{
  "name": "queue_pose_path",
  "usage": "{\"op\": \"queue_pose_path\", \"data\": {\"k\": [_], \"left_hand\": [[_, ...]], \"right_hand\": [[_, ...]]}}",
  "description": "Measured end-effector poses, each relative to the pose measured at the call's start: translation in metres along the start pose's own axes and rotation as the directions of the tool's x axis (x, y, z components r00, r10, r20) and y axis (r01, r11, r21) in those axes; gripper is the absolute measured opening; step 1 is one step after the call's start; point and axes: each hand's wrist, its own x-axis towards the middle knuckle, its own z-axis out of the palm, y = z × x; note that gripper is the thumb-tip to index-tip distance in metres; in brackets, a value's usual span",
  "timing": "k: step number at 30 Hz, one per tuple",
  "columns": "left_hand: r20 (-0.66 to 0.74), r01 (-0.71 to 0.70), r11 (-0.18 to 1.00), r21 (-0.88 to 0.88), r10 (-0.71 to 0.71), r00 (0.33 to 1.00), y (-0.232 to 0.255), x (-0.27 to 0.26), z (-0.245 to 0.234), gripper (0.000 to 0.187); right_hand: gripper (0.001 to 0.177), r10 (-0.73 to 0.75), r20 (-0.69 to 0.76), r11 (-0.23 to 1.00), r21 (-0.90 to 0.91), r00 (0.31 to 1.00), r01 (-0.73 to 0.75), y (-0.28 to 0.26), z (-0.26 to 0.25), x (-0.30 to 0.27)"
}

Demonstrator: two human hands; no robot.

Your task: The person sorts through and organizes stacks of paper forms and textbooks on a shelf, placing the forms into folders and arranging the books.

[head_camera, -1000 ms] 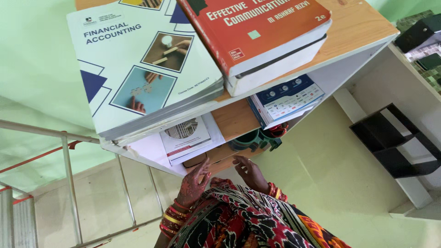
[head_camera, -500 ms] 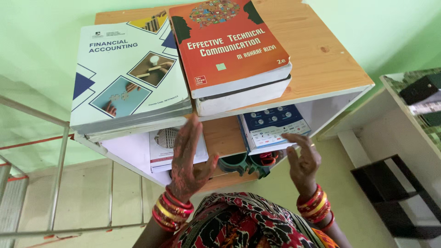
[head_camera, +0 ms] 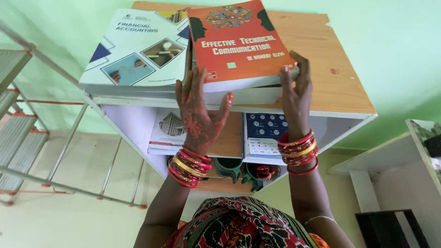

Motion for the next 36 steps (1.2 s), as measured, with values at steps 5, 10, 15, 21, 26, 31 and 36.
{"op": "queue_pose_path", "data": {"k": [5, 10, 15, 21, 26, 31, 36], "left_hand": [[-0.012, -0.080, 0.996, -0.046, 0.079, 0.997, 0.029, -0.047, -0.027, 0.080], [0.263, 0.336, 0.637, -0.694, -0.210, 0.942, 0.026, -0.098, -0.064, 0.080], [0.456, 0.518, 0.421, -0.744, -0.246, 0.855, 0.019, -0.110, -0.070, 0.089], [0.612, 0.705, 0.365, -0.608, -0.350, 0.709, -0.010, -0.133, -0.045, 0.085], [0.674, 0.705, 0.372, -0.604, -0.233, 0.701, -0.065, -0.202, -0.048, 0.082], [0.754, 0.831, 0.204, -0.518, -0.349, 0.556, -0.099, -0.260, -0.063, 0.087], [0.780, 0.895, 0.153, -0.419, -0.444, 0.441, -0.134, -0.282, -0.077, 0.083]], "right_hand": [[0.029, -0.131, -0.050, 0.986, 0.094, 0.990, 0.135, 0.002, -0.034, -0.049], [0.037, -0.056, -0.051, 0.835, 0.545, 0.997, 0.075, 0.000, -0.064, -0.128], [0.056, 0.195, 0.273, 0.667, 0.667, 0.942, -0.332, 0.019, -0.075, -0.143], [0.062, 0.170, 0.466, 0.823, 0.417, 0.868, -0.385, 0.063, -0.075, -0.159], [0.067, 0.140, 0.690, 0.809, 0.333, 0.710, -0.484, 0.141, -0.075, -0.234], [0.073, 0.301, 0.769, 0.662, 0.258, 0.564, -0.704, 0.207, -0.043, -0.309], [0.078, 0.392, 0.763, 0.569, 0.238, 0.514, -0.787, 0.224, 0.002, -0.339]]}}
